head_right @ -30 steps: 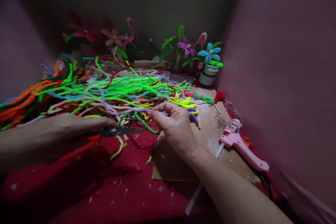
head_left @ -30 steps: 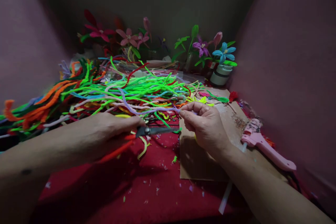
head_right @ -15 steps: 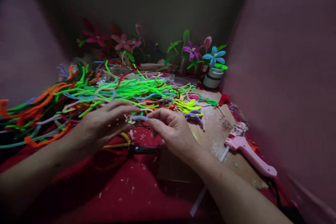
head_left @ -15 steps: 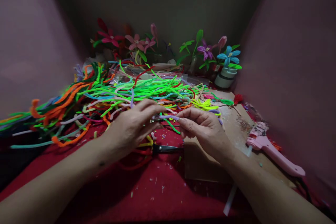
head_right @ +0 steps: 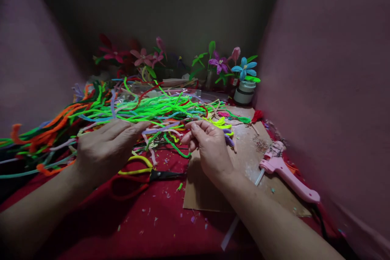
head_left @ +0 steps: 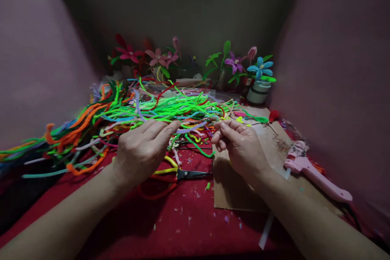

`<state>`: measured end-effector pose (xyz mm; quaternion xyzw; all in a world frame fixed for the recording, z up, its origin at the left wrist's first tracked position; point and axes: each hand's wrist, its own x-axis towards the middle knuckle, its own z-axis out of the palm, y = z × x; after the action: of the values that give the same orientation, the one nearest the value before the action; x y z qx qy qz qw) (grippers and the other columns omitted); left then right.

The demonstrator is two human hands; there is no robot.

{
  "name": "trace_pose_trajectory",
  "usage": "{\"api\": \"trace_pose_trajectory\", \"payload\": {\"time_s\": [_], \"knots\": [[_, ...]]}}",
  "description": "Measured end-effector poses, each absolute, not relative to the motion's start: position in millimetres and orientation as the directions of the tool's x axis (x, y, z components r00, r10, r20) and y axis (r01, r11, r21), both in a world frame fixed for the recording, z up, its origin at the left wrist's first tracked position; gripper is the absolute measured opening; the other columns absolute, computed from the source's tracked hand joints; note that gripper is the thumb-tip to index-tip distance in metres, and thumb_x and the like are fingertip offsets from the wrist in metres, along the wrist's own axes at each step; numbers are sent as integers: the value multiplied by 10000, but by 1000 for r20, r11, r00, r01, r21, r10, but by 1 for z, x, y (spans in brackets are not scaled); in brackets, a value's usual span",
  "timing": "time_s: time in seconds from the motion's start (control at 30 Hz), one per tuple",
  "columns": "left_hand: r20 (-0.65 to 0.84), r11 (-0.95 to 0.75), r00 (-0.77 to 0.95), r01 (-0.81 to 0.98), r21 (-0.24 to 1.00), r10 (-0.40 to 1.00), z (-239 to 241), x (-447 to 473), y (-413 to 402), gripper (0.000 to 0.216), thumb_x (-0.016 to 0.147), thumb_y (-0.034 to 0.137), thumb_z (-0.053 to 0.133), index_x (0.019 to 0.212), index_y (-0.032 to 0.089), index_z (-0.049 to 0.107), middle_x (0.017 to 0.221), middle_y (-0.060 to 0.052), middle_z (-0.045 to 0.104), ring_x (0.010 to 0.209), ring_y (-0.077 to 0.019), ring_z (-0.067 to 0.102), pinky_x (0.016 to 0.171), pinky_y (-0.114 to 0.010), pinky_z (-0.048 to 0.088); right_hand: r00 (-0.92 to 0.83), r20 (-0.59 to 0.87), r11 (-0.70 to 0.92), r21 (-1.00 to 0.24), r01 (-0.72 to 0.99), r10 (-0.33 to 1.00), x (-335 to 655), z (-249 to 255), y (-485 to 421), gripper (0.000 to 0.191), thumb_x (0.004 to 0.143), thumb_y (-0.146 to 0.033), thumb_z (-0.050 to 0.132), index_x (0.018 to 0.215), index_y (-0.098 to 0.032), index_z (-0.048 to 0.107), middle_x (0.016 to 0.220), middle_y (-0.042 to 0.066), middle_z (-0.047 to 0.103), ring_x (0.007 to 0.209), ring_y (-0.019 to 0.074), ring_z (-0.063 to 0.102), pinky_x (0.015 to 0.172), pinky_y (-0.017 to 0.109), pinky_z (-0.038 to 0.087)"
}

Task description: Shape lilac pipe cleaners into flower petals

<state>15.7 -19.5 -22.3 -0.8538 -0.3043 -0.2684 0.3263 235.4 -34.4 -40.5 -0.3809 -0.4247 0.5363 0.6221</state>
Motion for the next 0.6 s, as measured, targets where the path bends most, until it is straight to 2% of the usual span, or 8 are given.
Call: {"api": "trace_pose_trajectory", "payload": {"time_s": [0.17, 0.23, 0.33, 0.5, 0.6], "knots": [[643, -640, 701, 653, -405, 309, -26, 24, -26, 321, 836, 95, 492, 1152, 100, 544, 900, -88, 683, 805, -198, 615, 686, -301, 478, -252, -6, -98, -930, -354, 968, 228, -45, -41, 181, 729, -314, 673, 763, -137, 660, 595, 19, 647, 444, 63, 458, 451, 203, 323], [622, -663, 728, 620, -418, 288, -29, 31, -30, 302, 850, 100, 459, 1137, 82, 550, 912, -107, 683, 828, -211, 618, 717, -323, 485, -325, -18, -152, -907, -392, 946, 226, -48, -42, 172, 711, -309, 694, 744, -143, 661, 624, 18, 652, 458, 65, 460, 465, 210, 329], [579, -666, 762, 596, -449, 292, -33, 40, -35, 290, 860, 117, 436, 1118, 64, 556, 870, -115, 679, 816, -223, 612, 710, -336, 484, -291, 23, -99, -913, -396, 957, 224, -52, -41, 176, 708, -297, 700, 658, -133, 658, 607, 10, 630, 471, 60, 441, 479, 209, 329], [525, -667, 784, 589, -456, 332, -34, 49, -38, 312, 858, 120, 427, 1145, 64, 533, 759, -92, 655, 700, -212, 561, 650, -346, 458, -181, 62, -33, -879, -475, 981, 223, -49, -40, 88, 690, -244, 705, 710, -163, 677, 672, -1, 637, 580, 79, 509, 519, 195, 359], [520, -686, 786, 581, -438, 334, -34, 50, -38, 311, 847, 119, 434, 1138, 77, 537, 739, -85, 641, 675, -207, 535, 628, -346, 426, -157, 56, -34, -853, -521, 986, 222, -45, -41, 100, 650, -228, 731, 677, -170, 655, 648, -20, 621, 559, 76, 494, 545, 207, 384]]}}
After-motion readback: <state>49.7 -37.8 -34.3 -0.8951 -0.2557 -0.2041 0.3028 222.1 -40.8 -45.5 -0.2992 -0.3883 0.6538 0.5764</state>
